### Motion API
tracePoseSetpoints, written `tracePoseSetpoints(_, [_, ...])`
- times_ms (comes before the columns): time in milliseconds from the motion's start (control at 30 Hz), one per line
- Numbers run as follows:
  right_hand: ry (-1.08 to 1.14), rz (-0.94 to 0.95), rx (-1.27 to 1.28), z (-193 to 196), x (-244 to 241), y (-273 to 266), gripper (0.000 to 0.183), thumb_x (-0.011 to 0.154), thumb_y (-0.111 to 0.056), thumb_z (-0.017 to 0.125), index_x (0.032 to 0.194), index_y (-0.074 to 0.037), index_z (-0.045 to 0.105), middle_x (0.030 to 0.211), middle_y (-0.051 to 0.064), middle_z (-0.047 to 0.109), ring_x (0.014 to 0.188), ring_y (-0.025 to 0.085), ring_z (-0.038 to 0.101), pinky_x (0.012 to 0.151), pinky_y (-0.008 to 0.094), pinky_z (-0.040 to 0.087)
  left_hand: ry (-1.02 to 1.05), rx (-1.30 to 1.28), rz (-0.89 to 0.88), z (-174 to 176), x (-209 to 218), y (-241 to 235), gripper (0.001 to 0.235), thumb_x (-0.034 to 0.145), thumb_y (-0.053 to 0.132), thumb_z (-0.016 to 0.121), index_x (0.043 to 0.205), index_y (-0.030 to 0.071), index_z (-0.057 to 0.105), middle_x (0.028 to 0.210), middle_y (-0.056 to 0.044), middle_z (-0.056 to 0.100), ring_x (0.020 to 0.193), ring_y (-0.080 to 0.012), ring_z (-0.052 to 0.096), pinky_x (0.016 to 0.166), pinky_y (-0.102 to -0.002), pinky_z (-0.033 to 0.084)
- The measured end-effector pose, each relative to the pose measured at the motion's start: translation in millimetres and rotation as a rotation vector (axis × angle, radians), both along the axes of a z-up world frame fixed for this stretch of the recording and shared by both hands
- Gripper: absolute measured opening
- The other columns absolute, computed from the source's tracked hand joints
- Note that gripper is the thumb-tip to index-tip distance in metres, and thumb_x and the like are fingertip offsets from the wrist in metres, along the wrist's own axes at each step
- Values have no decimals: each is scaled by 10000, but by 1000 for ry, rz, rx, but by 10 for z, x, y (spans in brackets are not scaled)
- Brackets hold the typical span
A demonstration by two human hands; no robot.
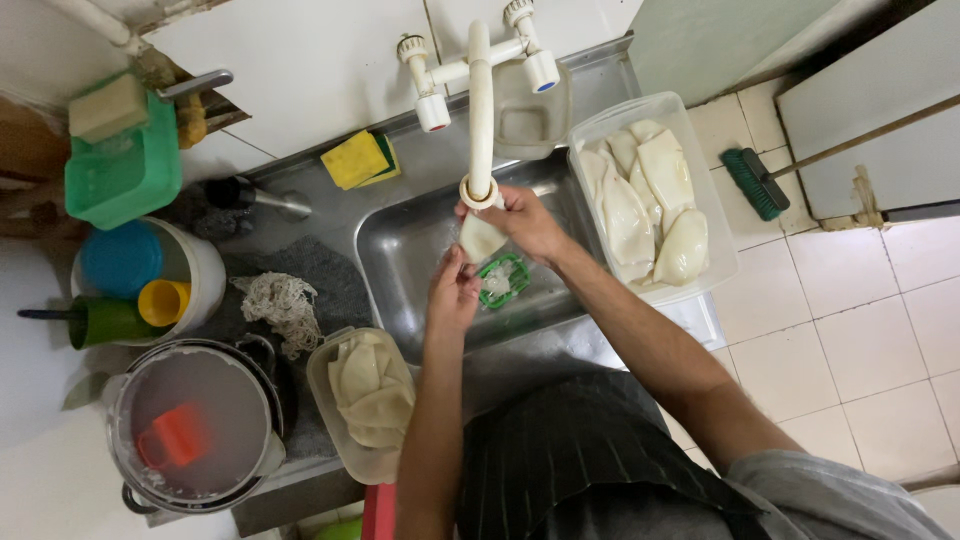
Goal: The person stands at a kitchen sink and washes several pieces of squid under running water. They handle the squid by hand, rinsing and manipulating each piece before placing it into a plastic container on the counter.
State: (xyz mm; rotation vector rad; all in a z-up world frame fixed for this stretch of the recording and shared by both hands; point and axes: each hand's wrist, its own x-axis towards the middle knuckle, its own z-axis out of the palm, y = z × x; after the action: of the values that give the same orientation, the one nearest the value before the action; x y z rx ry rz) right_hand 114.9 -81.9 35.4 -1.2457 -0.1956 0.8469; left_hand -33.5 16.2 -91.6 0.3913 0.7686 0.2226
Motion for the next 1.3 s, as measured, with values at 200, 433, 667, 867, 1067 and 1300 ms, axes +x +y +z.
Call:
tracePoseSetpoints(200, [92,-17,41,72,-22,-14,230,1140,-204,696,1237,-53,839,1089,97,897,972,134,871,869,304,700,-26,-120,-57,71,-46,-91,344,1154,577,708,1079,255,800,903,41,792,707,-130,741,440,-110,337])
tracePoseSetpoints(433, [204,-22,150,0,-99,65,472,1139,-297,606,1375,62,801,1206,263,855,1161,363,856,1039,522,693,-66,-91,-130,111,-65,-275,294,1143,428,793,1005,168,780,789,-57,710,670,-186,722,436,-117,328])
tracePoseSetpoints(667, [-84,-122,-254,72,16,123,423,1171,-424,617,1051,-103,865,870,120,780,826,247,758,795,444,657,11,259,-156,301,-241,-209,287,1119,374,840,1005,130,741,604,-37,595,448,-127,557,390,-213,315])
tracePoseSetpoints(867, [158,-307,-328,-177,158,270,476,1054,-518,755,868,-86,826,659,121,689,556,288,712,490,426,616,142,384,-58,325,-165,-156,272,1111,378,849,1113,119,767,765,-83,742,565,-167,699,479,-240,491])
tracePoseSetpoints(1067, [555,-396,-212,-491,231,193,422,1108,-500,654,920,-140,771,703,67,712,557,224,728,441,344,540,160,657,-102,516,-135,-223,378,1156,346,779,1280,-11,799,959,-270,843,714,-330,843,524,-357,662])
tracePoseSetpoints(1300, [716,-529,-114,-771,449,21,542,1214,-484,390,981,-186,778,921,74,873,828,267,885,598,365,651,263,725,-23,640,-226,-227,327,1174,335,731,1273,34,811,835,-230,844,620,-280,829,512,-334,676])
